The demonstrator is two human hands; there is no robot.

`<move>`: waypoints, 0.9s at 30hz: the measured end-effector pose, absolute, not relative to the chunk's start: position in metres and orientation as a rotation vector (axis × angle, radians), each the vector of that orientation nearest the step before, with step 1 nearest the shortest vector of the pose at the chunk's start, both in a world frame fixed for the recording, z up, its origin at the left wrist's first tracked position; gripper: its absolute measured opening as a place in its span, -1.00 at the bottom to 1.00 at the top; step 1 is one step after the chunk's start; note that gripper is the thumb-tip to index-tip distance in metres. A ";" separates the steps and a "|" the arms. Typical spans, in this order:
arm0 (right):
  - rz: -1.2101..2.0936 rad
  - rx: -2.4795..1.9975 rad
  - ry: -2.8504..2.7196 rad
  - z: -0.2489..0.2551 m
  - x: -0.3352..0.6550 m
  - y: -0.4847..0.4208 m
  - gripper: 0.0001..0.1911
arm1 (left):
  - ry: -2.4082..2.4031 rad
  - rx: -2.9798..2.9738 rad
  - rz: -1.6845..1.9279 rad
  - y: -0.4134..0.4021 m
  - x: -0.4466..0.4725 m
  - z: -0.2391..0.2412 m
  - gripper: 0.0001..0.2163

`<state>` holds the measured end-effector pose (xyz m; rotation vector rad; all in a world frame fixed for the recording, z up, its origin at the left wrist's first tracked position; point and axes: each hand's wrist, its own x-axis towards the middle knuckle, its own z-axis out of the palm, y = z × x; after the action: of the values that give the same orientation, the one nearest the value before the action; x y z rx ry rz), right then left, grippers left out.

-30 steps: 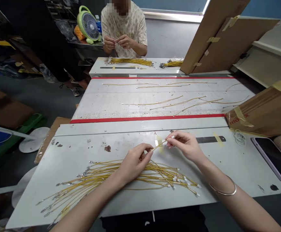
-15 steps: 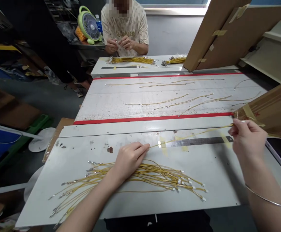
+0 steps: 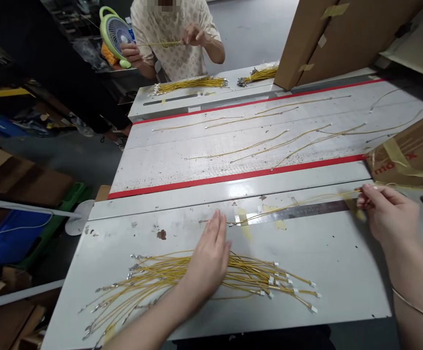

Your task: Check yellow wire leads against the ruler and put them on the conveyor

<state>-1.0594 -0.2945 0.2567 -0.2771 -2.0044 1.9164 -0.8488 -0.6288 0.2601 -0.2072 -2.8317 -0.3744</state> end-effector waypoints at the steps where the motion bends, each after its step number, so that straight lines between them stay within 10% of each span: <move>1: 1.946 -0.267 -1.994 0.257 -1.060 -0.293 -0.53 | -2.875 -0.255 -0.383 -0.624 -0.847 0.259 -0.38; 15: 2.186 -0.136 -2.068 0.264 -1.055 -0.289 -0.54 | -2.981 -0.303 -0.065 -0.620 -0.851 0.261 -0.50; 27: 1.280 -0.674 -2.562 0.268 -1.045 -0.281 -0.78 | -2.934 -0.483 -0.058 -0.622 -0.854 0.254 -0.37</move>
<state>-1.0447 -0.2813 0.2677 -0.6736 -2.5622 1.2804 -0.8539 -0.6216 0.2539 -0.4831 -2.9344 -0.0577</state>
